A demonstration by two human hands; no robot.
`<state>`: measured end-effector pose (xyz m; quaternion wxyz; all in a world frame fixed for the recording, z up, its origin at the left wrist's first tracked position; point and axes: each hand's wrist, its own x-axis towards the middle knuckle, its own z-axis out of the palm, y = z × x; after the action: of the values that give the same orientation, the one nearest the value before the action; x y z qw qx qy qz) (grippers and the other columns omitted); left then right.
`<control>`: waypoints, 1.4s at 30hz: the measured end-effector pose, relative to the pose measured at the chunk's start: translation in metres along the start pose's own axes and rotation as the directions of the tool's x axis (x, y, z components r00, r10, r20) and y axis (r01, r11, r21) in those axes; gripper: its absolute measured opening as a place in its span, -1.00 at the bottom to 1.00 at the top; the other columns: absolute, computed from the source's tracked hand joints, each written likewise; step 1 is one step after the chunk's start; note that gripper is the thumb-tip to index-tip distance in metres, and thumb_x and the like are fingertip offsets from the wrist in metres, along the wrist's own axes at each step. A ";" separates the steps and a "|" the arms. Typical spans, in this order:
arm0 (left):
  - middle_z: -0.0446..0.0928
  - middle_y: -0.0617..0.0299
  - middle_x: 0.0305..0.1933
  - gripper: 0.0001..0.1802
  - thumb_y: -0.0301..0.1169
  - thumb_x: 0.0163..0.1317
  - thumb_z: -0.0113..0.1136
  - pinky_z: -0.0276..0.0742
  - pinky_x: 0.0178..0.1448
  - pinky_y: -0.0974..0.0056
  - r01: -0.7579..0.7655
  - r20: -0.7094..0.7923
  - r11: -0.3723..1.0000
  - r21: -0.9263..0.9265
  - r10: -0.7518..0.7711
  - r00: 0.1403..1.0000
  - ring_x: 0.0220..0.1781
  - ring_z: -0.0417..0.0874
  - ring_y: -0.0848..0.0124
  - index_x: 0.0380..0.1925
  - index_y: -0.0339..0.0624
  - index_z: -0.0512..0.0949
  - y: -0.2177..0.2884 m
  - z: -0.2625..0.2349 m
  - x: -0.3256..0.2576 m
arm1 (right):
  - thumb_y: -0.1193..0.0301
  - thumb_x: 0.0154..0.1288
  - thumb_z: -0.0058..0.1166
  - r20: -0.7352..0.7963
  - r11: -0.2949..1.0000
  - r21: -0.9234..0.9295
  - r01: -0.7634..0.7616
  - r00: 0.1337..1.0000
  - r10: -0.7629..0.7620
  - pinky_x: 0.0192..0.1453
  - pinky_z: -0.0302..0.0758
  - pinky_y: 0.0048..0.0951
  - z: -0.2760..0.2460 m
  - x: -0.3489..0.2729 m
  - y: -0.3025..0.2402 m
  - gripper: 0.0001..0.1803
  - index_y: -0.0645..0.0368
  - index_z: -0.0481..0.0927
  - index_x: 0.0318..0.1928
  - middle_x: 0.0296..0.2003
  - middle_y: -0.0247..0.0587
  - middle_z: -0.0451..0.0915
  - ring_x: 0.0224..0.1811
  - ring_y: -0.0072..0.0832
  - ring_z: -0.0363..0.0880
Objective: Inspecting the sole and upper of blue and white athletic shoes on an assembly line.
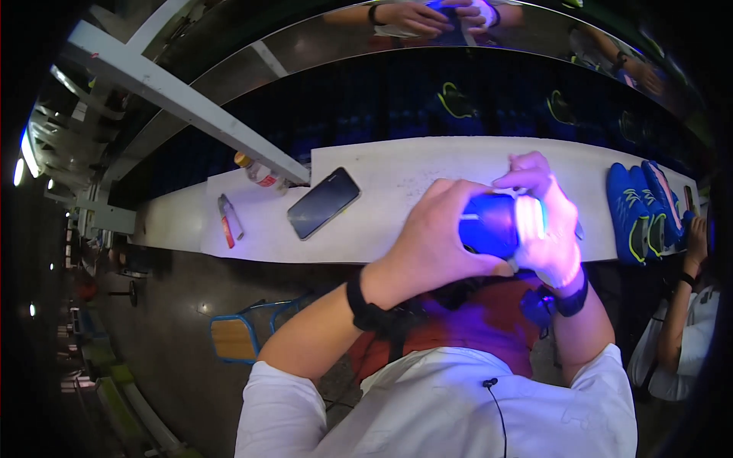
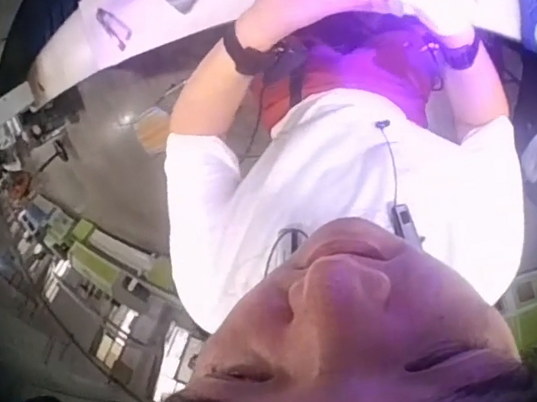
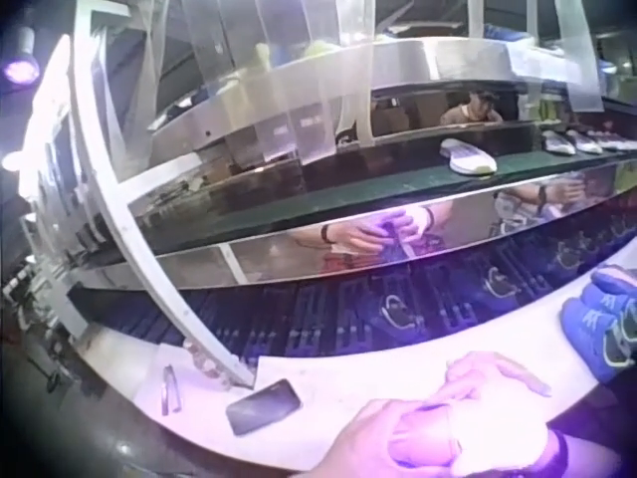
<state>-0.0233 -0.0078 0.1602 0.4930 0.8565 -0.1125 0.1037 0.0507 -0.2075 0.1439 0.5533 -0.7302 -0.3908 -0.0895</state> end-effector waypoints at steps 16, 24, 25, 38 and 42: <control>0.80 0.16 -0.15 -0.27 -0.19 -0.04 0.85 0.77 -0.04 0.26 0.378 0.092 0.904 0.201 -0.402 0.911 -0.20 0.84 0.41 0.02 -0.34 0.63 -0.003 -0.010 0.005 | 0.21 0.53 0.09 0.207 0.566 0.744 -0.355 0.928 0.311 0.11 0.38 -0.44 0.028 0.024 0.024 -0.70 0.23 0.54 -0.12 -0.07 -0.30 0.41 -0.04 -0.52 0.39; 0.79 -0.02 -0.28 -0.15 0.04 -0.06 0.80 0.79 -0.10 0.18 0.153 0.233 0.876 0.458 -0.284 0.930 -0.24 0.89 0.15 -0.05 -0.46 0.60 0.036 0.013 0.057 | 0.10 0.54 0.08 0.132 0.841 0.508 -0.186 0.982 0.138 0.15 0.35 -0.47 -0.020 0.023 0.033 -0.64 0.17 0.49 -0.13 -0.07 -0.29 0.38 -0.02 -0.50 0.34; 0.78 -0.06 -0.31 -0.13 0.09 -0.06 0.78 0.79 -0.12 0.16 0.099 0.276 0.856 0.507 -0.270 0.922 -0.26 0.89 0.07 -0.08 -0.48 0.59 0.041 0.018 0.059 | 0.09 0.54 0.09 0.096 0.885 0.451 -0.114 0.992 0.078 0.15 0.35 -0.45 -0.026 0.017 0.032 -0.65 0.16 0.49 -0.14 -0.08 -0.27 0.37 -0.03 -0.46 0.34; 0.63 -0.06 0.00 -0.27 -0.03 -0.03 0.60 0.78 -0.11 0.08 -0.630 0.683 0.710 0.315 0.291 0.670 0.07 0.76 0.10 0.04 -0.27 0.57 0.047 0.018 0.017 | -0.09 0.41 0.29 0.288 0.999 0.037 0.022 0.957 -0.032 0.63 0.38 0.09 -0.069 -0.077 -0.032 -0.02 0.39 0.33 0.56 0.45 0.31 0.50 0.55 0.22 0.48; 0.20 -0.20 0.62 0.17 0.23 -0.03 0.70 0.32 0.67 -0.19 -0.108 0.479 0.991 0.073 0.060 0.876 0.69 0.19 -0.27 0.48 -0.14 0.41 0.040 -0.027 -0.025 | 0.04 0.05 0.66 0.239 0.978 -0.206 -0.020 0.968 0.070 0.60 0.41 0.13 -0.038 -0.098 -0.030 0.29 0.37 0.21 0.64 0.57 0.35 0.34 0.59 0.37 0.36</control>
<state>-0.0605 -0.0013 0.1992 0.4030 0.8730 -0.2618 -0.0831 -0.0242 -0.2847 0.1254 0.4257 -0.7966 -0.4285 -0.0251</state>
